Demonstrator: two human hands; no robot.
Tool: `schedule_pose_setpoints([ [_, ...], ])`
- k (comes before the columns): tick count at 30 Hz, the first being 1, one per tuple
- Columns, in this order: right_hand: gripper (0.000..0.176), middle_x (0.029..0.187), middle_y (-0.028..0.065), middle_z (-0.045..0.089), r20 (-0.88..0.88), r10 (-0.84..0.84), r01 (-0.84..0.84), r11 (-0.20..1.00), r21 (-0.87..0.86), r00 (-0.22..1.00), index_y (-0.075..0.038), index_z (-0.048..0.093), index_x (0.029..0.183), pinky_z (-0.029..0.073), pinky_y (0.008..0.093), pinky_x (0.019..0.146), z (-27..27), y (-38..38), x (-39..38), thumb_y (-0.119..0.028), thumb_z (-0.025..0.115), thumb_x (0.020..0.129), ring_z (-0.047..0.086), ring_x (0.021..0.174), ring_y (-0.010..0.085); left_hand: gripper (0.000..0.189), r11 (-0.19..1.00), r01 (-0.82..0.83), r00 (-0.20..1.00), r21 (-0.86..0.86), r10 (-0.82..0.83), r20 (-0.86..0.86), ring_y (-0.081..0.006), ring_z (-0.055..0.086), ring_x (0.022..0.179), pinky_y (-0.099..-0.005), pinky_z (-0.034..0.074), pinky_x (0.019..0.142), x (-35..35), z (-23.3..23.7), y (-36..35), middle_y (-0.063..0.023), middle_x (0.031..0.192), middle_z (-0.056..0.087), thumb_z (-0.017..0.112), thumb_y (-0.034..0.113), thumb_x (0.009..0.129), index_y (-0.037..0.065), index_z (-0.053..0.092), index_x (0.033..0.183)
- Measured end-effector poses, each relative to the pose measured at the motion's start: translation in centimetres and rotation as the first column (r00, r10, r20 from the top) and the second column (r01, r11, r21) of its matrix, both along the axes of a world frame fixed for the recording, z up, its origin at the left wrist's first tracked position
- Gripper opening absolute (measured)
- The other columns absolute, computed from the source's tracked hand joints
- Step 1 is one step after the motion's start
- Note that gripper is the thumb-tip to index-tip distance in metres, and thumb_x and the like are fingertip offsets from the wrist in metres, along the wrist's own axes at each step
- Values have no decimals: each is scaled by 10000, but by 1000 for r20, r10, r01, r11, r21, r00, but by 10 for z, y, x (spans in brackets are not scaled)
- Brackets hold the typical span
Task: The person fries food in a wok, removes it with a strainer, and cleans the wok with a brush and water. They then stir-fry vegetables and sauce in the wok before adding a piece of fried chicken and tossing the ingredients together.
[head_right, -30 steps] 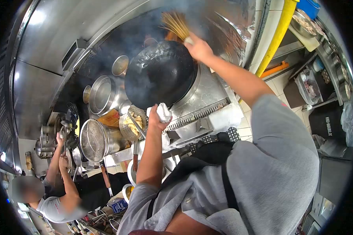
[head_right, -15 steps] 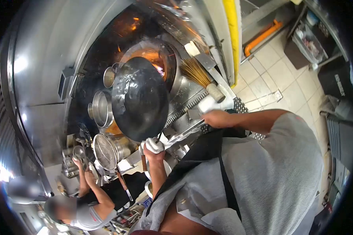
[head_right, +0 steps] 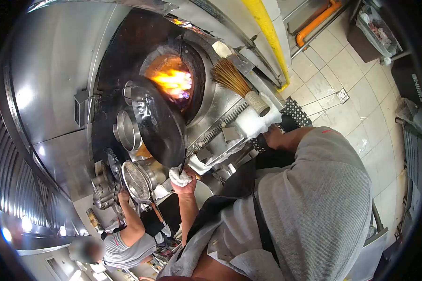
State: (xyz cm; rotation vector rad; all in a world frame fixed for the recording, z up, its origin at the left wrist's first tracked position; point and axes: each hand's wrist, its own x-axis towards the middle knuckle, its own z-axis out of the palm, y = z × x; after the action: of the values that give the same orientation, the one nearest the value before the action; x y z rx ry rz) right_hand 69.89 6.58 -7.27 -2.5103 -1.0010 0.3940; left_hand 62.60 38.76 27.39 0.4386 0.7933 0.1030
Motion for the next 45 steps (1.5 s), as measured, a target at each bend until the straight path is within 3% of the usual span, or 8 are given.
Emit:
schedule_pose_setpoints([
  [16,383,1176,245,561,-72,560,-554,779,-295,825,29,547,1133,496,516,741,39,24,9,-198,350,897,590,1036,322,276,940,92,967,329,-164,197,-202,610,889,-340,513,751,74,-30,-5,-64,960,633,358,191,909,66,573,1027],
  [24,277,849,165,627,-626,656,-671,690,271,422,-38,592,812,451,407,647,153,130,2,-289,660,715,595,734,278,267,941,-141,989,309,151,-7,-228,631,776,-388,529,703,131,-37,-30,-68,878,639,381,260,918,79,570,972],
  [26,279,824,136,610,-454,772,-418,627,657,444,-60,604,866,433,363,598,152,164,-22,-312,646,754,518,633,223,265,957,-138,989,255,145,-9,-230,636,744,-385,529,674,139,-41,-24,-72,849,641,422,269,897,69,582,962],
  [31,413,1151,22,593,-842,238,224,964,144,-484,-147,547,1183,469,368,838,193,258,-54,-310,645,816,544,1092,201,280,991,69,982,119,-88,166,-182,629,656,-349,520,551,101,-21,-1,-31,790,641,545,374,907,101,579,962],
  [35,401,1211,50,561,-692,442,516,849,117,-571,-144,520,1201,476,380,904,216,291,-65,-301,623,847,528,1125,219,349,984,57,976,171,-91,196,-172,637,649,-325,538,577,-34,15,26,-71,812,655,635,313,853,7,611,1020],
  [39,253,715,50,579,-950,240,431,892,134,-201,-61,516,937,499,334,548,248,351,-26,-272,624,848,576,602,177,347,948,-53,995,315,77,-67,-215,650,669,-324,529,597,-175,0,52,-121,829,661,665,211,766,-43,618,997],
  [41,229,601,-6,460,-885,12,352,915,197,466,-63,484,817,338,251,345,293,359,-29,-204,663,837,422,438,90,379,881,8,978,472,91,-186,-223,653,704,-334,519,625,-198,-42,51,-124,850,668,683,228,711,-35,630,979],
  [45,185,543,12,455,-797,132,304,878,370,589,-53,453,841,327,277,321,287,284,-35,-137,617,846,423,375,115,556,547,375,883,749,35,-468,-266,656,841,-349,504,756,-165,-49,48,-194,924,667,754,331,579,-54,627,960],
])
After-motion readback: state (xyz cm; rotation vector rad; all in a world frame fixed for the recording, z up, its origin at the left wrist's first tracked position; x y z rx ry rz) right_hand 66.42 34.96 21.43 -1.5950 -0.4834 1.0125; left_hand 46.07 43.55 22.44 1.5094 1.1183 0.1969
